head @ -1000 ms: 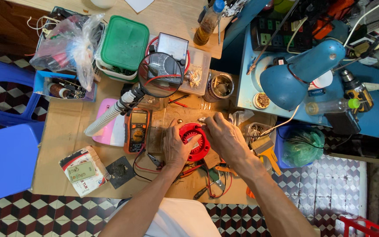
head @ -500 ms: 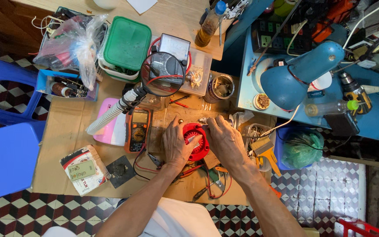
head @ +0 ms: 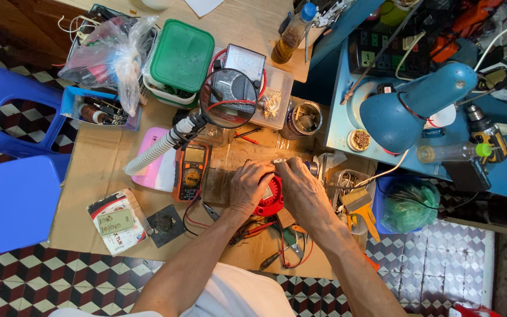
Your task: The person disassembles a red cylindrical electrical component, removes a label, and uses a screwdriver to adjust internal parts. They repeatedly pry and scrape inside the component while holding it steady with the other hand.
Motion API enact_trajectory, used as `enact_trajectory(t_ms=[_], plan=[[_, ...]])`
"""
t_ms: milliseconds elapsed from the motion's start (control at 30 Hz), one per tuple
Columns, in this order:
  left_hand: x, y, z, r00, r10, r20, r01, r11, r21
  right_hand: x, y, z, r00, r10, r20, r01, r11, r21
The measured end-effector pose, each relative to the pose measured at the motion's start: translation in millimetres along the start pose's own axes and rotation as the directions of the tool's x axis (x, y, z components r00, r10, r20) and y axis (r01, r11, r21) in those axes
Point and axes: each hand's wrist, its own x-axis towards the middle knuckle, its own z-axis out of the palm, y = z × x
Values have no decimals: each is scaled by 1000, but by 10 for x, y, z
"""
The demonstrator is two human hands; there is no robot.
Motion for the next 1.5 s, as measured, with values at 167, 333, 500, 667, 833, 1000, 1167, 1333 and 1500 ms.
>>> enact_trajectory(t_ms=[167, 333, 500, 667, 833, 1000, 1167, 1333, 1500], plan=[[-11, -33, -8, 1000, 28, 0, -28, 1000, -8, -37, -38, 66, 999, 24, -42, -25, 999, -20], [-26, -49, 18, 999, 37, -3, -37, 999, 5, -50, 6, -31, 983, 183, 18, -180, 942, 283], [-35, -48, 22, 999, 48, -14, -48, 998, 28, 25, 49, -41, 975, 223, -19, -207, 930, 304], [-49, -61, 46, 997, 72, 20, -73, 994, 86, 39, 49, 36, 980, 186, -63, -164, 951, 262], [-35, -49, 63, 999, 44, 31, -47, 995, 92, 105, 6, 42, 900, 434, 42, -436, 887, 153], [-11, 11, 67, 999, 27, 41, -33, 987, 156, 101, 70, 14, 967, 243, 76, -237, 968, -78], [-10, 26, 52, 994, 97, 40, -104, 967, 231, 128, 334, 157, 972, -208, 113, 231, 935, -268], [25, 28, 22, 999, 54, -2, -54, 988, 146, 220, 388, 412, 953, -276, 125, 299, 793, -531], [48, 59, -44, 996, 88, -19, -84, 986, 142, 267, 442, 456, 874, 403, 273, -368, 914, -170]])
